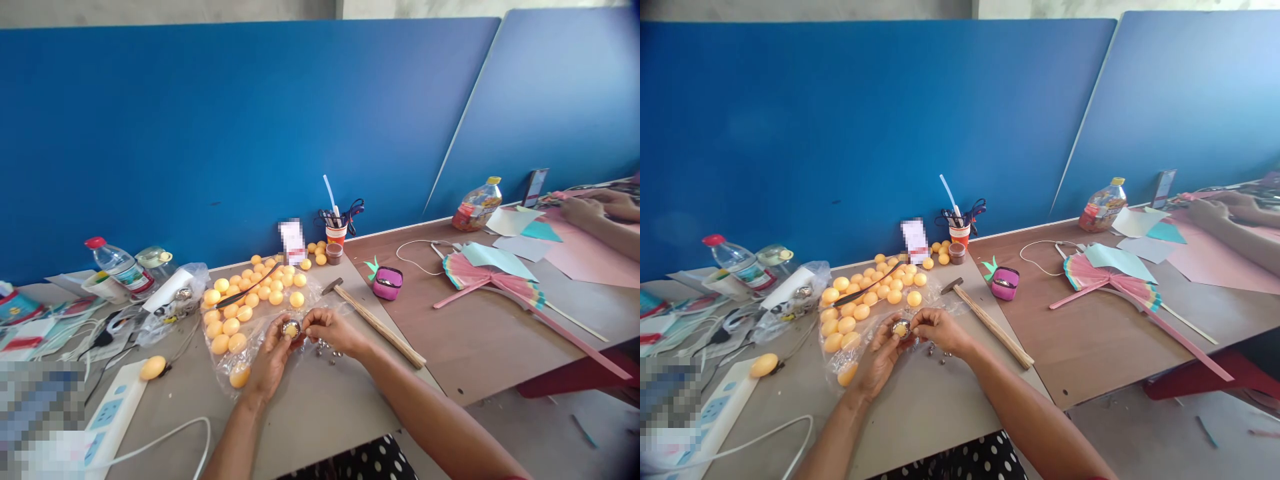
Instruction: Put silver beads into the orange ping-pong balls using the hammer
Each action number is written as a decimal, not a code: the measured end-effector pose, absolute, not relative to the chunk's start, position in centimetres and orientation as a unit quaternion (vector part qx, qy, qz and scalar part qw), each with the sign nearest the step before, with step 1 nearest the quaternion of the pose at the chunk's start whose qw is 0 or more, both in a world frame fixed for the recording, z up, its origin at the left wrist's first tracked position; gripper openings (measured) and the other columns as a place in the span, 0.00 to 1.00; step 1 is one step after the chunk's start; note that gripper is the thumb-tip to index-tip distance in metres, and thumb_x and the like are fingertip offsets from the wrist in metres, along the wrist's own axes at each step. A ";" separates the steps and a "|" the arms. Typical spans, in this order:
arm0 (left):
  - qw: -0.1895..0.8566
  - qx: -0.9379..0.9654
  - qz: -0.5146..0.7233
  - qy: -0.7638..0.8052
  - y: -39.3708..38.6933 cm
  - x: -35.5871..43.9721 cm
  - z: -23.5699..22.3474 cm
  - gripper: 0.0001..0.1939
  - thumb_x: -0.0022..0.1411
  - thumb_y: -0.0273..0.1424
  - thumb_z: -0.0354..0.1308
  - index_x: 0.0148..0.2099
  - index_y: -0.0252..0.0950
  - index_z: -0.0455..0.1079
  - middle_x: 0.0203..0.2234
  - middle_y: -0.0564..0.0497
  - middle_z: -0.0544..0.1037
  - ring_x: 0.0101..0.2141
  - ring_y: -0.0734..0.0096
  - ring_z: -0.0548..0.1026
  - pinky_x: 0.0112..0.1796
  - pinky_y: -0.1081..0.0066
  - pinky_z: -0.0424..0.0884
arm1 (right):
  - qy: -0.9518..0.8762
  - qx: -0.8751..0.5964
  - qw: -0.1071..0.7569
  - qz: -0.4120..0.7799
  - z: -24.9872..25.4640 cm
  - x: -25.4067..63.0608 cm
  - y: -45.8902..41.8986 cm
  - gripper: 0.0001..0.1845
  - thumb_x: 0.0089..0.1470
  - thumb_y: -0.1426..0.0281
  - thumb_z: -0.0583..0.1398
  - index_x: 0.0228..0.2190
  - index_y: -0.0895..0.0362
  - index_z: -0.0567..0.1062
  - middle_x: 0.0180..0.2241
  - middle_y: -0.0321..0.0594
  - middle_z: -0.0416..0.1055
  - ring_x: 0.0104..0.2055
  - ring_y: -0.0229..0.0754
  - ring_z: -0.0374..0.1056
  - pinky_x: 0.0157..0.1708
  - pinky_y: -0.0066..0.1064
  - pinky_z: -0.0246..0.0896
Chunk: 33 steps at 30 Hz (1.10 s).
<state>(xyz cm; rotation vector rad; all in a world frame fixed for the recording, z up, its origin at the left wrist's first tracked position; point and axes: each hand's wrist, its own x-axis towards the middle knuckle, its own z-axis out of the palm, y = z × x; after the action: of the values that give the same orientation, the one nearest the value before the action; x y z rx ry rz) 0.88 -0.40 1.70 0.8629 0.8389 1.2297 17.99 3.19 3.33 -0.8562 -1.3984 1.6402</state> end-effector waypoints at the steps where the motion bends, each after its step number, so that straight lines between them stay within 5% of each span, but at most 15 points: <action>1: 0.650 0.381 0.542 0.372 -0.4 0.9 1.7 0.19 0.55 0.34 0.64 0.50 0.43 0.69 0.45 0.50 0.74 0.44 0.63 0.73 0.46 0.62 0.69 | -0.554 -0.338 0.402 0.646 3.3 18.0 3.2 0.06 0.41 0.71 0.62 0.26 0.58 0.73 0.20 0.30 0.67 0.22 0.32 0.59 0.25 0.25 0.53; 10: 0.631 0.404 0.529 0.398 -0.1 0.5 0.9 0.24 0.56 0.35 0.63 0.55 0.47 0.66 0.52 0.49 0.71 0.48 0.59 0.71 0.46 0.63 0.69 | -0.544 -0.327 0.412 0.653 2.9 17.7 3.4 0.07 0.41 0.69 0.63 0.26 0.58 0.73 0.23 0.32 0.69 0.24 0.32 0.60 0.28 0.27 0.55; 33: 0.548 0.475 0.539 0.428 -0.1 1.0 0.8 0.20 0.51 0.31 0.67 0.47 0.39 0.70 0.31 0.52 0.75 0.30 0.68 0.70 0.31 0.70 0.66 | -0.568 -0.366 0.438 0.593 3.1 17.1 3.0 0.05 0.41 0.70 0.62 0.24 0.59 0.73 0.26 0.34 0.66 0.27 0.34 0.59 0.29 0.28 0.55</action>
<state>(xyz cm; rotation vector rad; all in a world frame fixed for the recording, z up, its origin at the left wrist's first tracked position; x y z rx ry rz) 1.01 -0.10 0.83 1.1256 1.0131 1.2781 17.14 3.01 3.10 -0.9092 -1.4130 1.4747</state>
